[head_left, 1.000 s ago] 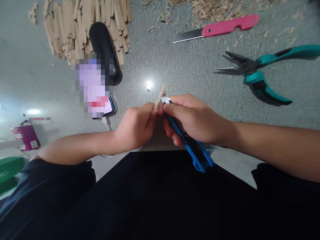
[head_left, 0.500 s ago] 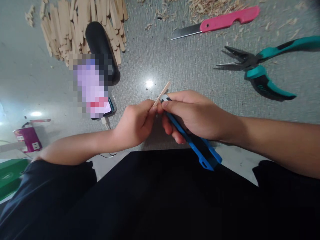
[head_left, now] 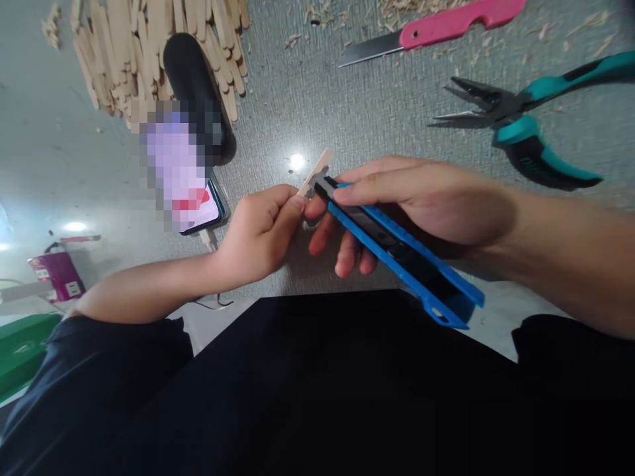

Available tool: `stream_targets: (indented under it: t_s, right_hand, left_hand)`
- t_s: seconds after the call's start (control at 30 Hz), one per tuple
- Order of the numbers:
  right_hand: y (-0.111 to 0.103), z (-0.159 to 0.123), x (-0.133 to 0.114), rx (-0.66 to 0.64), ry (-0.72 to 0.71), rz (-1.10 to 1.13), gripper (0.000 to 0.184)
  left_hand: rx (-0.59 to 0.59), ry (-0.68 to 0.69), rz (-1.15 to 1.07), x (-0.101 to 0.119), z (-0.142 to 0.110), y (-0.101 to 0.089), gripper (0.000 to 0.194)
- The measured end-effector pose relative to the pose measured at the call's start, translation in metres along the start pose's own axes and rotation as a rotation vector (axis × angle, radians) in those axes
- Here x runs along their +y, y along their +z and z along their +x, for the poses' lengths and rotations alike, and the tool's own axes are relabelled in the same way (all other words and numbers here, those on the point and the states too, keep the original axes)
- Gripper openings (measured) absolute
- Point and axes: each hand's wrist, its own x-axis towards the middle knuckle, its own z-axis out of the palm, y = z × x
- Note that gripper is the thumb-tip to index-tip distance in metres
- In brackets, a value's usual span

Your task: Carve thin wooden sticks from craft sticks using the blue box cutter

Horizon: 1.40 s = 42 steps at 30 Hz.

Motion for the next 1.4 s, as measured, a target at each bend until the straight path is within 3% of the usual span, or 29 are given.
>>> stream_targets:
  t_s: [0.2, 0.43, 0.53, 0.8, 0.97, 1.1, 1.2, 1.3, 1.4]
  right_hand:
    - [-0.001, -0.001, 0.008, -0.053, -0.151, -0.136, 0.011]
    - [-0.01, -0.002, 0.018, 0.026, -0.45, -0.405, 0.037]
    - [-0.008, -0.009, 0.021, 0.052, -0.529, -0.479, 0.045]
    - [-0.007, -0.017, 0.014, -0.034, -0.683, -0.76, 0.019]
    - [-0.011, -0.016, 0.013, -0.035, -0.771, -0.92, 0.024]
    - [-0.02, -0.016, 0.01, -0.098, -0.962, -1.114, 0.016]
    - [-0.027, -0.019, 0.004, -0.121, -1.064, -1.285, 0.012]
    - [-0.031, -0.023, -0.004, -0.153, -1.071, -1.381, 0.018]
    - [-0.037, -0.025, -0.013, -0.272, -1.011, -1.41, 0.018]
  left_hand:
    - [-0.059, -0.095, -0.257, -0.001, 0.003, -0.002, 0.052]
    - [-0.17, -0.132, -0.568, -0.002, 0.006, -0.003, 0.061]
    - [-0.238, -0.092, -0.558, 0.004, 0.002, -0.004, 0.065]
    - [-0.255, 0.141, -0.496, 0.011, -0.008, -0.006, 0.061]
    - [-0.287, 0.164, -0.52, 0.009, -0.011, -0.006, 0.041]
    - [-0.373, 0.171, -0.694, 0.003, -0.008, -0.003, 0.043]
    - [-0.357, 0.196, -0.72, -0.001, -0.005, -0.001, 0.046]
    - [-0.339, 0.203, -0.651, -0.002, -0.002, -0.001, 0.047]
    - [-0.329, 0.273, -0.64, -0.003, -0.002, -0.003, 0.047]
